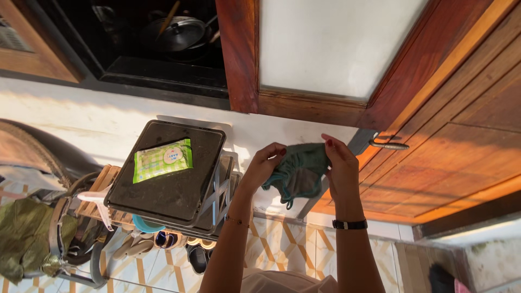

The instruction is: The person wipes the wooden frame of a window with a cloth. They systematically clean the vertical and horizontal sections of the frame, moving from the lower parts to the upper parts and back down.

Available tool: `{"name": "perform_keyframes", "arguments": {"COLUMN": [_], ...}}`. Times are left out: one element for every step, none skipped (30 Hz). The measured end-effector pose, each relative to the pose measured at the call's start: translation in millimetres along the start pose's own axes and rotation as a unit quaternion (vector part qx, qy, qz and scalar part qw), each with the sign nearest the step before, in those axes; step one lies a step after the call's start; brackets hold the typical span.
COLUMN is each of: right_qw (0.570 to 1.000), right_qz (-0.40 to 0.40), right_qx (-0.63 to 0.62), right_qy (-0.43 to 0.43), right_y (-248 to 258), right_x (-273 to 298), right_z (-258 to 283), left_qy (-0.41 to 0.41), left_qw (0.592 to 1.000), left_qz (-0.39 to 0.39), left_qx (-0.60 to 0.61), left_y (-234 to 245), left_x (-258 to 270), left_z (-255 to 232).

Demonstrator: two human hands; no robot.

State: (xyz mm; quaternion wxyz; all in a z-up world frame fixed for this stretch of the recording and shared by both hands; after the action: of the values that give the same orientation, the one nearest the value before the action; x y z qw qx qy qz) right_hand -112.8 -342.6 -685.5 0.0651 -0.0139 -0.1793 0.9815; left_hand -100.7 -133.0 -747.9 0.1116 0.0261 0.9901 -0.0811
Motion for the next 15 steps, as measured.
{"name": "perform_keyframes", "arguments": {"right_qw": [0.999,0.998,0.996,0.993,0.992,0.991,0.99,0.993,0.996,0.998,0.999,1.0,0.998,0.998,0.997], "right_qz": [0.003,-0.002,-0.008,-0.012,0.003,0.019,0.036,0.036,0.036,0.034,0.009,-0.017,-0.042,-0.044,-0.047], "right_qx": [-0.019,0.011,0.042,0.072,0.075,0.078,0.081,0.056,0.031,0.007,0.014,0.024,0.034,0.036,0.038], "right_qy": [-0.037,-0.055,-0.073,-0.093,-0.099,-0.105,-0.11,-0.093,-0.076,-0.059,-0.031,-0.003,0.024,0.035,0.047], "right_y": [-4,-8,-12,-16,-21,-26,-30,-33,-35,-36,-34,-30,-26,-21,-16], "right_x": [3,5,8,11,15,18,21,24,27,30,30,31,34,37,38], "right_z": [-2,-4,-7,-11,-15,-20,-26,-31,-36,-41,-43,-44,-43,-42,-38], "left_qy": [0.006,0.013,0.062,0.111,0.16,0.175,0.189,0.205,0.169,0.132,0.093,0.098,0.102,0.105,0.107], "left_qw": [0.998,0.991,0.984,0.972,0.956,0.946,0.935,0.923,0.954,0.975,0.986,0.99,0.985,0.973,0.97], "left_qz": [0.02,0.038,0.034,0.029,0.023,0.02,0.018,0.015,0.047,0.08,0.113,0.1,0.087,0.073,0.082], "left_qx": [0.063,0.125,0.166,0.206,0.244,0.272,0.3,0.326,0.243,0.159,0.074,-0.015,-0.105,-0.192,-0.2], "left_y": [3,6,9,11,14,16,19,22,25,27,28,29,30,30,30], "left_x": [-1,-2,-1,3,7,9,11,14,15,15,14,13,11,10,12], "left_z": [-3,-8,-13,-17,-22,-27,-31,-34,-36,-36,-35,-30,-26,-20,-15]}}
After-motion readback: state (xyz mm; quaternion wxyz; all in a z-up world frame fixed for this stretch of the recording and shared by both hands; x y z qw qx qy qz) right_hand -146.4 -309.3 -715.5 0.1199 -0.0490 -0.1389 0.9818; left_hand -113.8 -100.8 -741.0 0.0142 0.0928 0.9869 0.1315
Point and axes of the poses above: each hand's wrist, its own x-axis away from the middle knuckle, its own y-axis out of the back of the hand, z = x × y, the point moved 2 cm from there along -x, towards the middle knuckle, and after that the axes turned 5 degrees about -z, right-handed, at the moved point
